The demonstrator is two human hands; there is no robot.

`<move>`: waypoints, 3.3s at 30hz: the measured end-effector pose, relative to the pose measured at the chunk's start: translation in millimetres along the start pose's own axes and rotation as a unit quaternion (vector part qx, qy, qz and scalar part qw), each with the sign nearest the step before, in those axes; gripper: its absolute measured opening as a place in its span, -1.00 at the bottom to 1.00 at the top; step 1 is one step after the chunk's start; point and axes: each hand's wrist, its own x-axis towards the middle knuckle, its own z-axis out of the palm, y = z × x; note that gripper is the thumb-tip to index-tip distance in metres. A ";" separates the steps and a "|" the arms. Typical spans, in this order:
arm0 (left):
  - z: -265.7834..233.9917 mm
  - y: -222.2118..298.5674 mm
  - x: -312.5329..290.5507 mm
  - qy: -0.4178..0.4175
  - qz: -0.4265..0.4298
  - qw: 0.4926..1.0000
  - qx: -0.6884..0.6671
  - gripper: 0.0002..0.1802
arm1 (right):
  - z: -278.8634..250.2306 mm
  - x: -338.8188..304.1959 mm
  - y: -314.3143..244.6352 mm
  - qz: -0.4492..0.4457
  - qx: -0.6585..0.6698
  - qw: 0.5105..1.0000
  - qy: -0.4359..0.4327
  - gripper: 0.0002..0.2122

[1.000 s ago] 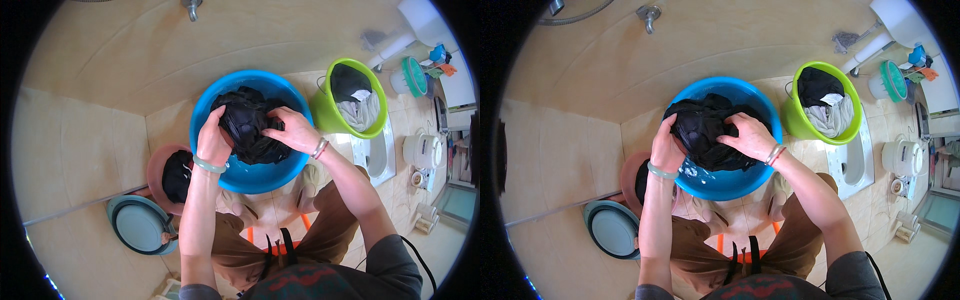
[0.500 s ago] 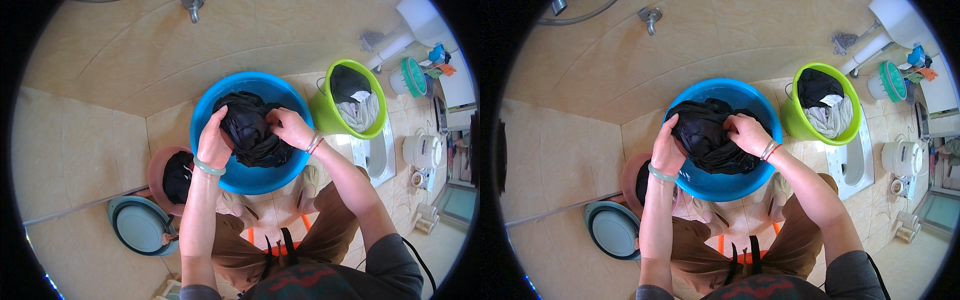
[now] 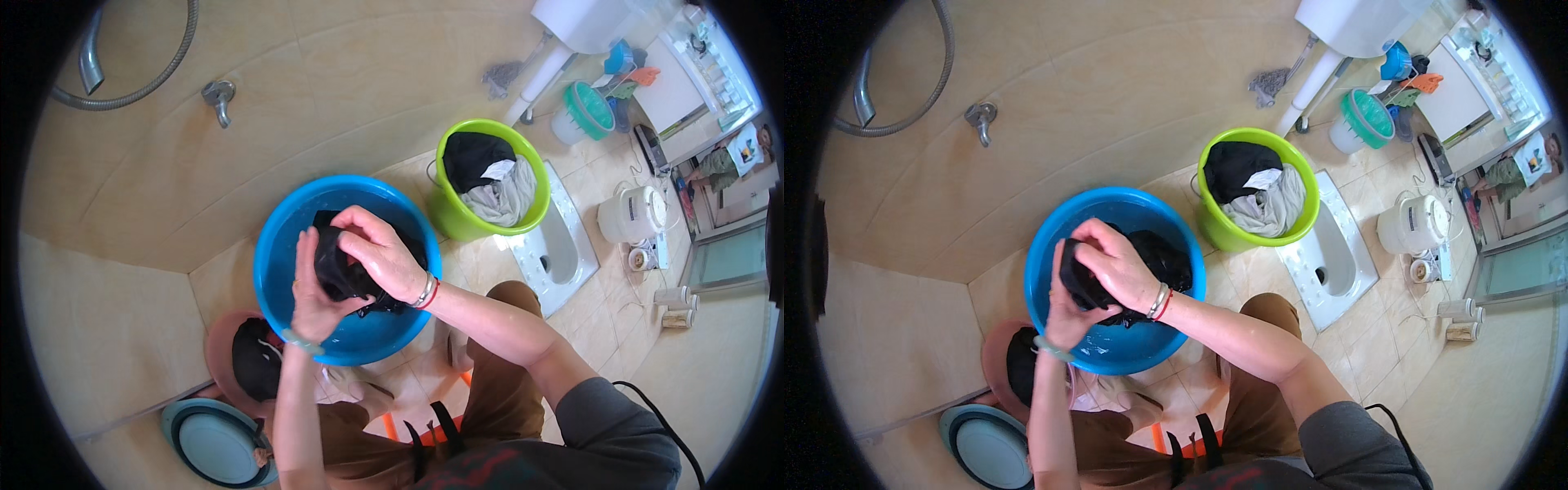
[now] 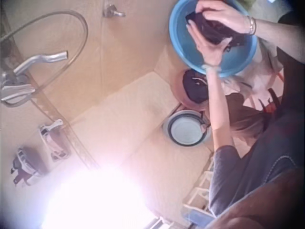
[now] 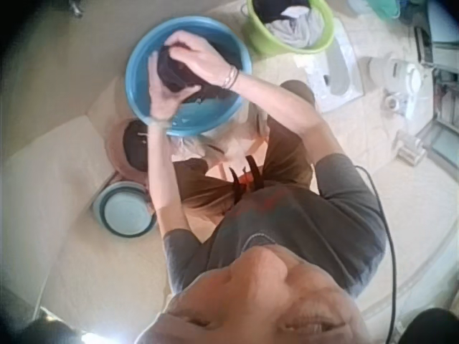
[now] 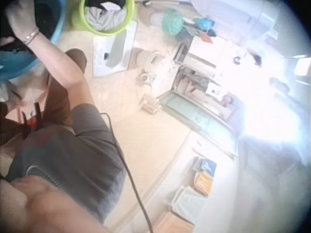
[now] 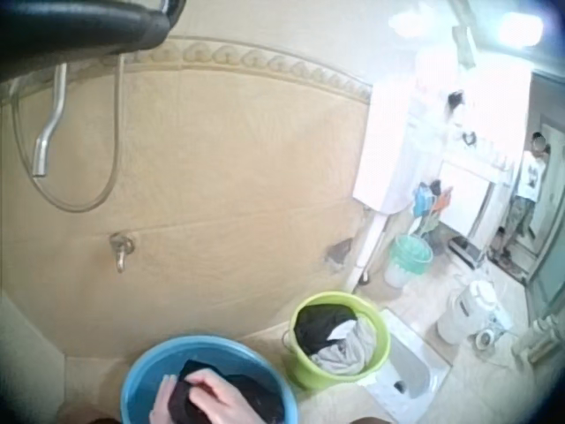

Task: The person hand-washes clothes in a blue basin filled with soapy water. They scrub and wring out a light-colored garment and a dark garment, then transfer the wet items into a green bucket.

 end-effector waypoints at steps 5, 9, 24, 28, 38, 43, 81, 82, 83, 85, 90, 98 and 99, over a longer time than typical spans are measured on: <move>27.5 -62.1 -8.5 0.110 -0.133 0.965 -0.199 -0.51 | 9.0 6.7 -36.1 -0.001 0.162 0.986 -0.044 -0.82; 19.0 -44.8 -9.4 0.235 -0.217 0.891 -0.323 -0.66 | -31.4 20.9 -9.6 -0.096 -0.229 0.964 -0.090 -0.23; -3.7 54.6 -5.9 0.184 -0.318 0.629 -0.685 -0.66 | -43.8 -2.4 176.2 -0.057 0.053 0.993 0.091 -0.71; -19.5 -39.9 -14.3 0.218 -0.276 0.640 -0.683 -0.60 | -45.3 -1.0 129.2 -0.019 0.226 0.954 0.198 -0.87; 49.3 -99.1 -94.1 0.388 -0.424 0.746 -0.337 -0.13 | -30.2 19.9 70.8 -0.062 0.101 0.954 0.275 -0.80; 49.8 -6.5 -92.9 0.115 -0.321 0.556 -0.758 0.09 | -5.5 -1.5 72.9 -0.123 -0.077 0.959 0.242 -0.67; 69.7 -39.2 -71.3 0.033 -0.388 0.813 -0.434 -0.64 | -38.3 24.8 161.6 0.066 -0.024 0.998 -0.006 -0.71; 73.6 -43.1 -69.2 0.048 -0.355 0.844 -0.399 -0.64 | -38.6 30.7 164.3 0.049 -0.074 0.996 -0.011 -0.68; 78.2 -61.2 -71.3 0.058 -0.356 0.870 -0.336 -0.62 | -33.0 35.5 167.9 0.032 -0.120 0.992 -0.021 -0.65; 89.1 -86.8 -71.8 0.081 -0.381 0.863 -0.323 -0.61 | -25.6 34.2 175.6 0.052 -0.198 0.979 0.010 -0.59; 73.3 -101.8 -72.6 0.083 -0.436 0.705 -0.553 -0.57 | -31.6 29.7 196.4 0.030 -0.390 0.920 0.021 -0.55; 58.4 -57.9 -50.9 0.056 -0.237 0.593 -0.768 -0.45 | -7.6 -27.7 198.6 0.111 -0.432 0.895 -0.015 -0.51; 63.2 -70.2 -56.6 0.011 -0.218 0.570 -0.792 -0.47 | -3.3 -26.6 178.6 0.149 -0.505 0.848 -0.064 -0.46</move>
